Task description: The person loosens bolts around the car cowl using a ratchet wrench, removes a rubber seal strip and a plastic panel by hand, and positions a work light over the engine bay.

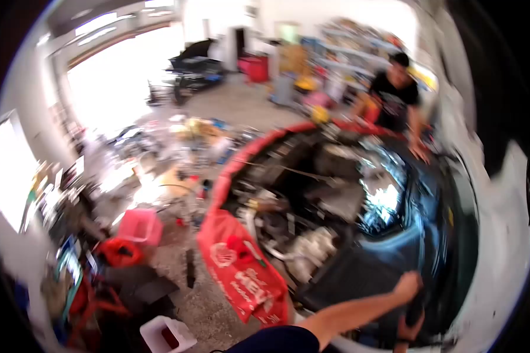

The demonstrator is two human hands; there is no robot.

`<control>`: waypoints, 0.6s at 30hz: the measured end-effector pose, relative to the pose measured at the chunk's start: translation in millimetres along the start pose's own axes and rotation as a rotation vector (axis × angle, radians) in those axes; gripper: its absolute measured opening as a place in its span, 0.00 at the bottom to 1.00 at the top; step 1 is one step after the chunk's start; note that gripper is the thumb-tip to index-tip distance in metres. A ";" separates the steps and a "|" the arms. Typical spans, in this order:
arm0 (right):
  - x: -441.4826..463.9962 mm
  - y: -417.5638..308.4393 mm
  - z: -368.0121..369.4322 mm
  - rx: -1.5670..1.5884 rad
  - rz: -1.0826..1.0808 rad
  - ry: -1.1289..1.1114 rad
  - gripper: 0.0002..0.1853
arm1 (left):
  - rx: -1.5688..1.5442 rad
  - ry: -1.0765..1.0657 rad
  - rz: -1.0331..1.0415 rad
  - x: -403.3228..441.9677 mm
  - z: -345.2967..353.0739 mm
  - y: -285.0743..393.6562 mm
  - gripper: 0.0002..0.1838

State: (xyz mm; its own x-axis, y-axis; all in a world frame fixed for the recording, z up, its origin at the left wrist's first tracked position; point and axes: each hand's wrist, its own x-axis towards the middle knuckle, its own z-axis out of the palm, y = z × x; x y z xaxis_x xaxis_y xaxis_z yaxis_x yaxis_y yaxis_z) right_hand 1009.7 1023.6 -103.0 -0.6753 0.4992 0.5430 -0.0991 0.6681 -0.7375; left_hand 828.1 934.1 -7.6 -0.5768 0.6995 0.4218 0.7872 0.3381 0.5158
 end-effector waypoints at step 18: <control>29.0 -65.8 26.0 -0.762 0.511 0.380 0.28 | -0.484 -0.066 -0.070 6.4 43.8 -14.5 0.24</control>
State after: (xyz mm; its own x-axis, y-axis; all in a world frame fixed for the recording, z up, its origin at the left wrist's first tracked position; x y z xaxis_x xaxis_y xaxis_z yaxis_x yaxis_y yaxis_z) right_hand 977.7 979.7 -49.2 -0.2132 0.8806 0.4231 0.7245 0.4331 -0.5362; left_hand 822.6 961.3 -45.0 -0.5976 0.7291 0.3336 0.5464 0.0657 0.8350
